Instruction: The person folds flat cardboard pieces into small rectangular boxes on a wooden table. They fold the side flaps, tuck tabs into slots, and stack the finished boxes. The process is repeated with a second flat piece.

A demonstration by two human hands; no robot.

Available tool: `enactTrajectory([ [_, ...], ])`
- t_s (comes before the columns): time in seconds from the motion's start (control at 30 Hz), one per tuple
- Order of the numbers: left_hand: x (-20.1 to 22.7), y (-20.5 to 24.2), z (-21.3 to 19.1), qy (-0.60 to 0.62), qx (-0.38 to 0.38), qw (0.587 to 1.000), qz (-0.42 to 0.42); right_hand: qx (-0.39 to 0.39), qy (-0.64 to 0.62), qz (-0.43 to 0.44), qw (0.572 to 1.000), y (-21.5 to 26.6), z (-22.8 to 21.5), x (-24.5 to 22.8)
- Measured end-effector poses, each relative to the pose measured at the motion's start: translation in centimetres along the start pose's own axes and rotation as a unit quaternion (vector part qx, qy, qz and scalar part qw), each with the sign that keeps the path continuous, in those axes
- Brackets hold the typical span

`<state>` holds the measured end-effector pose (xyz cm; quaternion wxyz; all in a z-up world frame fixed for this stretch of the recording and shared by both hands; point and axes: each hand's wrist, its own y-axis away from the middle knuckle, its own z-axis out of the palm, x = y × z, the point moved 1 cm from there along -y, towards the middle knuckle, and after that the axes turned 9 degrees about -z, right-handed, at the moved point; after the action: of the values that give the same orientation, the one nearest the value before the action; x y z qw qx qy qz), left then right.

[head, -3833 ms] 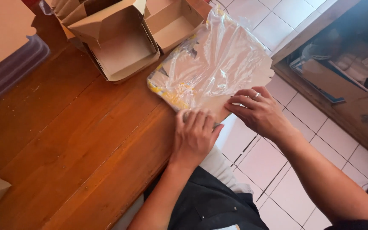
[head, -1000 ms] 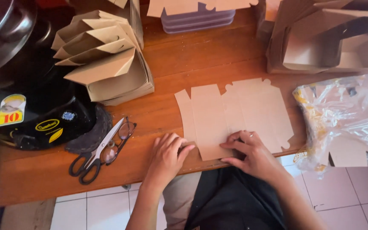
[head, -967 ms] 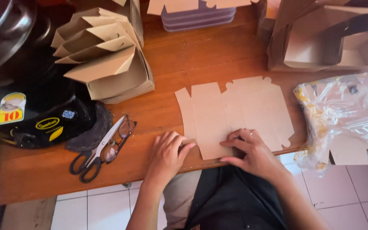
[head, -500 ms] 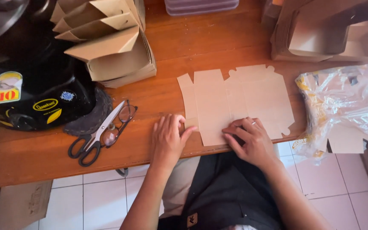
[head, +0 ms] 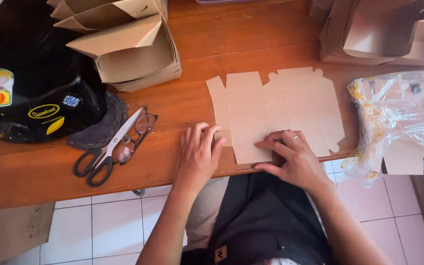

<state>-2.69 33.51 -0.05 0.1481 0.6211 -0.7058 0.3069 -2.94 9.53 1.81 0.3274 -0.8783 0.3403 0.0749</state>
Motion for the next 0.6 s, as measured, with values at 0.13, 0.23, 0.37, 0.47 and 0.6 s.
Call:
enactTrajectory([
  [0.13, 0.7, -0.2, -1.4, 0.01, -0.038, 0.999, 0.037, -0.014, -0.015, 0.0, 1.0, 0.8, 0.4, 1.0],
  [0.23, -0.1, -0.4, -1.1, 0.039, -0.076, 0.994, 0.066, -0.035, 0.03, -0.04, 0.998, 0.9, 0.4, 0.8],
  [0.37, 0.4, -0.9, -1.4, 0.034, -0.059, 0.993, 0.097, -0.046, 0.081, -0.092, 0.991, 0.2, 0.0, 0.3],
  [0.47, 0.4, -0.9, -1.3, 0.029, -0.065, 0.993, 0.09, -0.077, 0.066, -0.088, 0.991, -0.8, -0.4, 0.2],
  [0.6, 0.9, -1.4, -1.4, 0.041, -0.081, 0.99, 0.106, -0.11, 0.005, -0.028, 0.993, -2.7, -1.0, 0.4],
])
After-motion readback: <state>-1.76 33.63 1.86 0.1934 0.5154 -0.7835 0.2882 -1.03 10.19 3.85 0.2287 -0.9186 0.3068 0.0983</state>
